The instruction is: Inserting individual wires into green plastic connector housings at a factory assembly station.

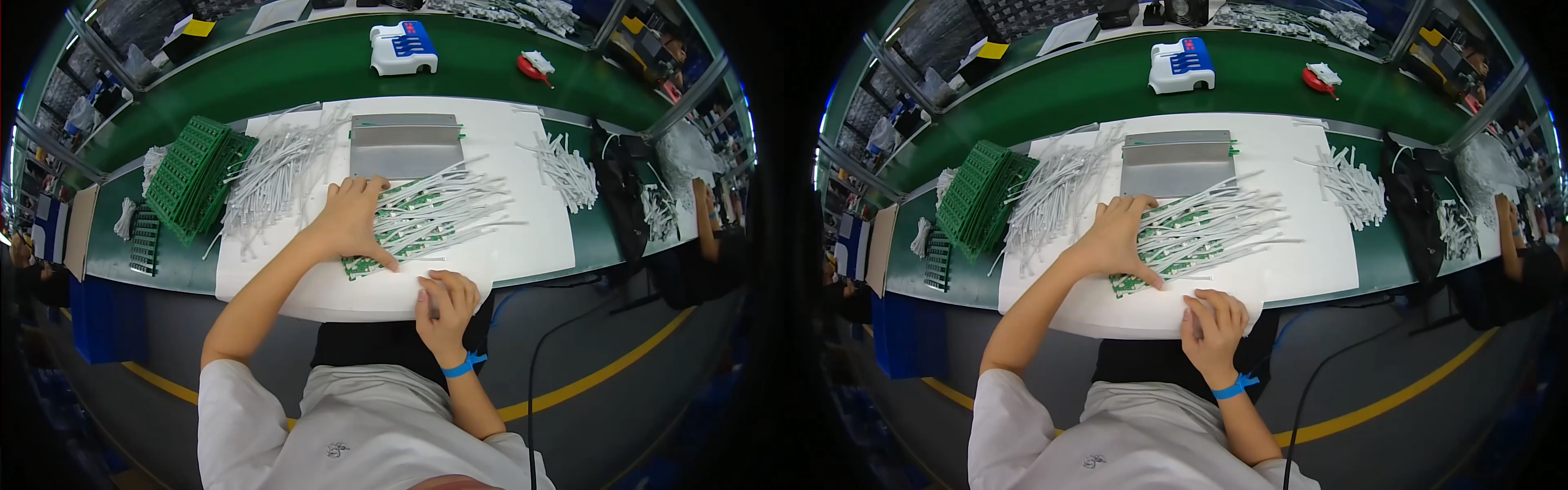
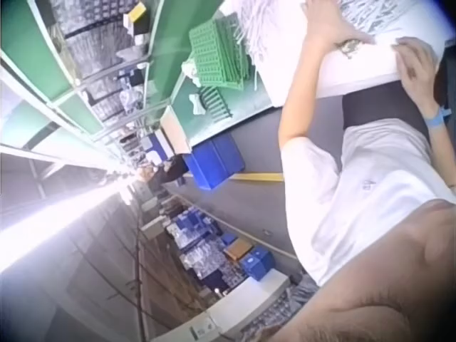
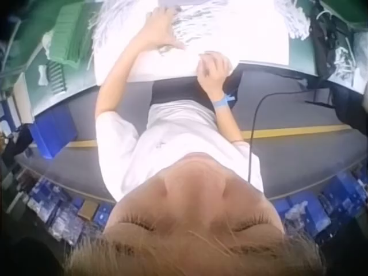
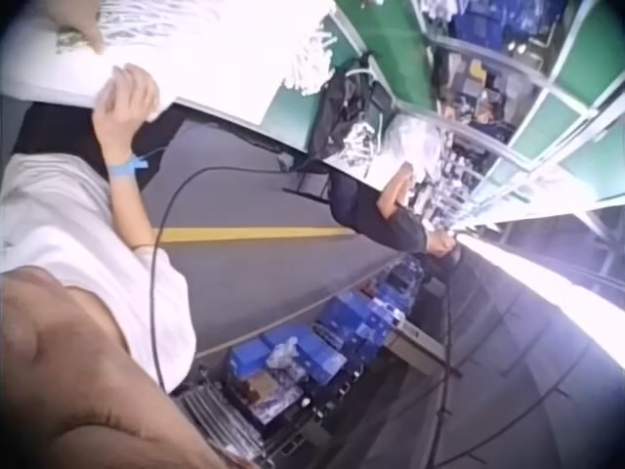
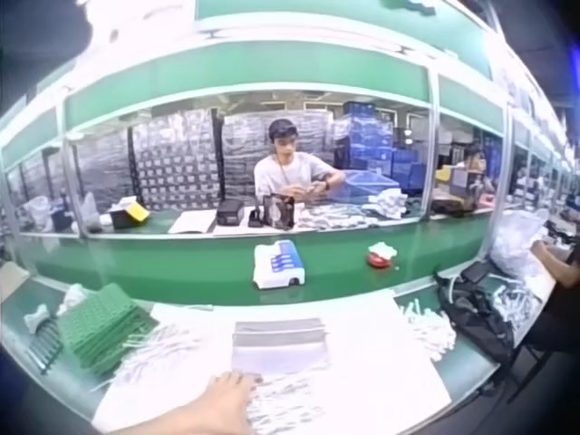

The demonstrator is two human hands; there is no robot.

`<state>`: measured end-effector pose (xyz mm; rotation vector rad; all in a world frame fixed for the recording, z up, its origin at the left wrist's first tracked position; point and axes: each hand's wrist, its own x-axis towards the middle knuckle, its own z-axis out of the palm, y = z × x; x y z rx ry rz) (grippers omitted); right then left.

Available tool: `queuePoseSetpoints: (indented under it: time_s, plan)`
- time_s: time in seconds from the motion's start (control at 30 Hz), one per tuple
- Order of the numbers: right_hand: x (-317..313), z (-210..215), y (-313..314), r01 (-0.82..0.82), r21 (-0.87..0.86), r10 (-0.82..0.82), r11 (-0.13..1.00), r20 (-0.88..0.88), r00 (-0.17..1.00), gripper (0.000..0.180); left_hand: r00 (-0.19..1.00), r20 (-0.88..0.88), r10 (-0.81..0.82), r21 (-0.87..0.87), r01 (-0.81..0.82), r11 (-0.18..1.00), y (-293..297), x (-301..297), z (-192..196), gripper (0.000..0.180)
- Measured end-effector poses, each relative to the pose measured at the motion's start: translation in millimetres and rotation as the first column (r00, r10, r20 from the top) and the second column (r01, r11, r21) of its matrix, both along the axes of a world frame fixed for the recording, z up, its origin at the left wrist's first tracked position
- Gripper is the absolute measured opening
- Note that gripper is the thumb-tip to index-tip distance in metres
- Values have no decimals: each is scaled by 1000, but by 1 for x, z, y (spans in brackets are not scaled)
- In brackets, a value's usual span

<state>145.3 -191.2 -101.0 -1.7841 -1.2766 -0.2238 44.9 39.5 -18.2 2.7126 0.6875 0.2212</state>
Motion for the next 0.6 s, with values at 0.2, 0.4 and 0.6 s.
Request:
queuePoseSetpoints:
  time_s: [0.2, 0.4, 0.6]
  plan:
    - [0, 10, -3, -53, -56, 49, 997, -69, 996, 28, 971, 187, -148, -752, 239, 615, 21, 11, -2, 37]
    - [-3, -14, -15, 53, 348, 158, 936, -549, 820, 26, 921, 315, -231, -698, 389, 601, 28, 41, 12, 35]
    - [53, 25, -15, 326, 387, 330, 863, -919, 216, 30, 824, 448, -347, -304, 506, 808, 17, 83, 78, 16]
